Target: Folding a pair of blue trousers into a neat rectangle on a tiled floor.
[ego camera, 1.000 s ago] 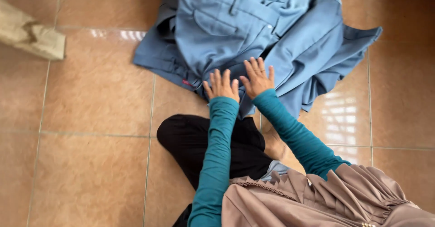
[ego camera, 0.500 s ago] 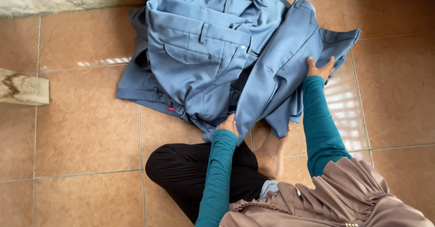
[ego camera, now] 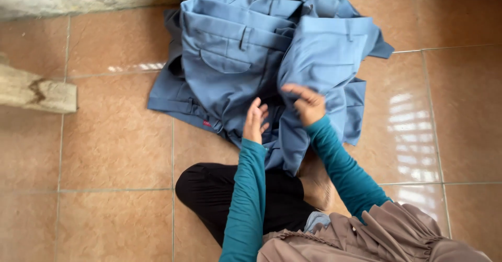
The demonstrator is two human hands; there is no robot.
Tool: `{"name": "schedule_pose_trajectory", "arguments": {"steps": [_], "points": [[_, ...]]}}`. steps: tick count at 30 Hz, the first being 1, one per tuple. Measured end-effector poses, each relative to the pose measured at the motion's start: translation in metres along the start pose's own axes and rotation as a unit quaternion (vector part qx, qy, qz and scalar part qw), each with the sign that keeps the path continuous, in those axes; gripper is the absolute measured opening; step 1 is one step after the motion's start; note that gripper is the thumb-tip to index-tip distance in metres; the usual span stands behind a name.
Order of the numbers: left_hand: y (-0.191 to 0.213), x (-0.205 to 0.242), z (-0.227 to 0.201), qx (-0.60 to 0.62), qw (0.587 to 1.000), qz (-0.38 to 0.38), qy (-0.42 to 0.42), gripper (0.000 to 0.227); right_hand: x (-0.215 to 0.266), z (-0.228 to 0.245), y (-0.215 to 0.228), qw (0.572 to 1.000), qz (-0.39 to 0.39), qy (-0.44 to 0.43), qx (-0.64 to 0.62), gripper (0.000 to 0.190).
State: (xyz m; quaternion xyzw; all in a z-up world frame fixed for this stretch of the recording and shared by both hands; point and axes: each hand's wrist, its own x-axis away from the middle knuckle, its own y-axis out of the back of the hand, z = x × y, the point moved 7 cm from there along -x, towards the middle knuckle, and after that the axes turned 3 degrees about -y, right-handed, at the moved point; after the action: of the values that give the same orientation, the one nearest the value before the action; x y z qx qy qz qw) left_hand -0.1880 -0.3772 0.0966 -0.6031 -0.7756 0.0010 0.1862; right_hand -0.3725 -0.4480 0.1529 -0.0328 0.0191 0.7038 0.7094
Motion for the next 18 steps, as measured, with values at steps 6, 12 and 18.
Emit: {"name": "schedule_pose_trajectory", "arguments": {"steps": [6,12,18], "points": [[0.076,-0.010,-0.019,0.041,0.990,-0.125,-0.057,0.077,0.116,-0.061,-0.103,0.929,0.357,-0.068,0.077,0.055],[0.168,0.009,0.048,-0.279,0.919,-0.277,0.021,0.048,0.155,-0.004,-0.120,0.775,0.580,-0.071,0.243,0.046],[0.185,0.036,0.025,-0.236,0.906,-0.346,0.066,0.044,0.041,0.106,-0.076,0.951,0.256,0.097,0.141,0.028]]}}
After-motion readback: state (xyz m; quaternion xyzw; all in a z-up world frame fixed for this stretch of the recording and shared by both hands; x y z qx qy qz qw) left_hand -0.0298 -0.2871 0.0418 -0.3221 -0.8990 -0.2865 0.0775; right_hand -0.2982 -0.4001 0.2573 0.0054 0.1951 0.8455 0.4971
